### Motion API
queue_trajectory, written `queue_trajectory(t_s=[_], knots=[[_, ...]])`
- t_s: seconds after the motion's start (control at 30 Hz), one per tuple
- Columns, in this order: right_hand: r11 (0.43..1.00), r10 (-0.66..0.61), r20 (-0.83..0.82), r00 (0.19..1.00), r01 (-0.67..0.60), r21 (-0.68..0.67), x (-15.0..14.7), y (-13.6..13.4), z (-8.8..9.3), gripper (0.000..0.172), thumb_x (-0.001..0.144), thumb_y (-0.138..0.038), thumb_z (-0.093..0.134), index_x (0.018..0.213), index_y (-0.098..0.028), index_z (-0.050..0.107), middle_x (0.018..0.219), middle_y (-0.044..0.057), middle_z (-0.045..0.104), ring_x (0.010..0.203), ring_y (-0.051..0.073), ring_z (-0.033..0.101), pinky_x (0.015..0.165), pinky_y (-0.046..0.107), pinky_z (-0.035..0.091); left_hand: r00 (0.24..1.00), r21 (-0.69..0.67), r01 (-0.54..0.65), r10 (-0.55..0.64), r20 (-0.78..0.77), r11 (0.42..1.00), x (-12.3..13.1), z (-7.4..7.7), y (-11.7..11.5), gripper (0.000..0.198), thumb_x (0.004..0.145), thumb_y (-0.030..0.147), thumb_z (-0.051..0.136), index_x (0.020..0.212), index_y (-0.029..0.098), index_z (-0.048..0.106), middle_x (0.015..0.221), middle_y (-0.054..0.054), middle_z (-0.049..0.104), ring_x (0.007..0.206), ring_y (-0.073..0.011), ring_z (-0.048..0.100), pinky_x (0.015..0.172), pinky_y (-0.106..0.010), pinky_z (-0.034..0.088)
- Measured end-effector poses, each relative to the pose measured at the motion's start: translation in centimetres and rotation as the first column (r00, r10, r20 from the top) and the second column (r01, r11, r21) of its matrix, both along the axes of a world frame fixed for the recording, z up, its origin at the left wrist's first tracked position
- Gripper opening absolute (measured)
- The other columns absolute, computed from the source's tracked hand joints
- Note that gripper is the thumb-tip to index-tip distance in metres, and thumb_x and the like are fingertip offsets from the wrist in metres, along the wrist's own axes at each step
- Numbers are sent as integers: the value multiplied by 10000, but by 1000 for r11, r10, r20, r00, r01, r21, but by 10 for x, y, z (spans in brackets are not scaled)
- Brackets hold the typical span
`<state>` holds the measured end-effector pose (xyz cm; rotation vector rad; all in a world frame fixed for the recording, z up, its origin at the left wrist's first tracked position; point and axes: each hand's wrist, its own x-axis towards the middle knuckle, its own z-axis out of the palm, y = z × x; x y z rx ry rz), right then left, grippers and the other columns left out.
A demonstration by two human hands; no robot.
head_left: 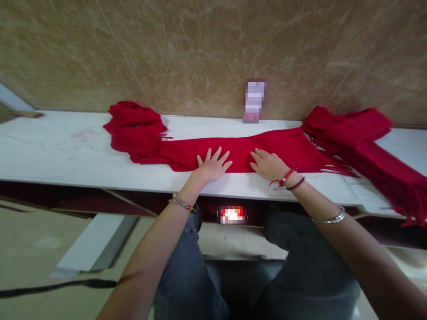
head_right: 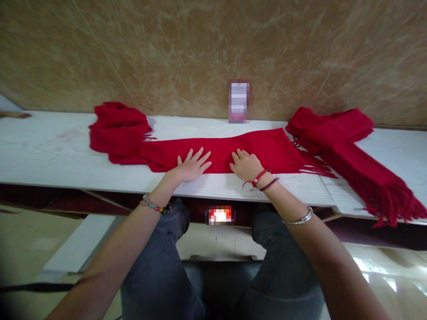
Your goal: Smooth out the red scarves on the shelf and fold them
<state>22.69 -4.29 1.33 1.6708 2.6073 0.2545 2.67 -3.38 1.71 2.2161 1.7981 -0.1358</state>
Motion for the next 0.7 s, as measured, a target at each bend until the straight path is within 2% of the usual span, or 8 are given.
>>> queue_trajectory(t_s=[0.13,0.23,0.33,0.43,0.53,0.7], knots=[[999,-39,-74,997,39,11,-5,8,2,385,894,-189,317,1165,-48,551,1271,220,517,1139,276,510,867,387,443,995,50,-101,100,22,994,-11,-6,-1,555,893,513,135,1430,373,141,1524,33,17,1375,-356,9,999,-703,98],[994,-40,-206,978,60,89,-17,13,3,416,903,-245,335,1211,-34,518,1346,224,440,1253,294,394,926,418,414,995,61,-100,99,11,993,-12,-7,-2,568,885,521,149,1432,365,142,1524,29,21,1376,-354,14,1003,-697,100],[994,24,-273,962,7,112,-34,19,2,506,914,-334,344,1313,-32,422,1433,202,322,1341,285,247,1023,431,325,995,56,-98,98,3,994,-11,-7,-2,575,882,523,151,1432,357,150,1524,29,17,1376,-353,13,1003,-697,100],[999,52,-215,975,-51,13,-48,22,-5,545,921,-388,332,1374,-85,350,1462,173,277,1351,287,223,1052,484,261,995,42,-97,97,1,994,-11,-6,-1,575,883,521,155,1432,351,159,1523,28,12,1376,-354,12,1003,-698,86],[995,55,-137,989,-65,-71,-53,22,-10,543,933,-398,295,1397,-116,314,1469,170,257,1345,295,239,1036,521,263,996,39,-94,94,5,995,-11,-5,-2,578,885,516,150,1435,338,160,1524,18,15,1376,-354,6,1002,-698,77],[994,74,-78,994,-79,-74,-42,22,-11,520,941,-372,273,1401,-132,306,1476,174,235,1340,307,243,1010,515,299,996,45,-89,89,17,995,-12,-5,-3,577,883,516,153,1434,343,161,1525,16,16,1376,-354,1,1001,-698,73]])
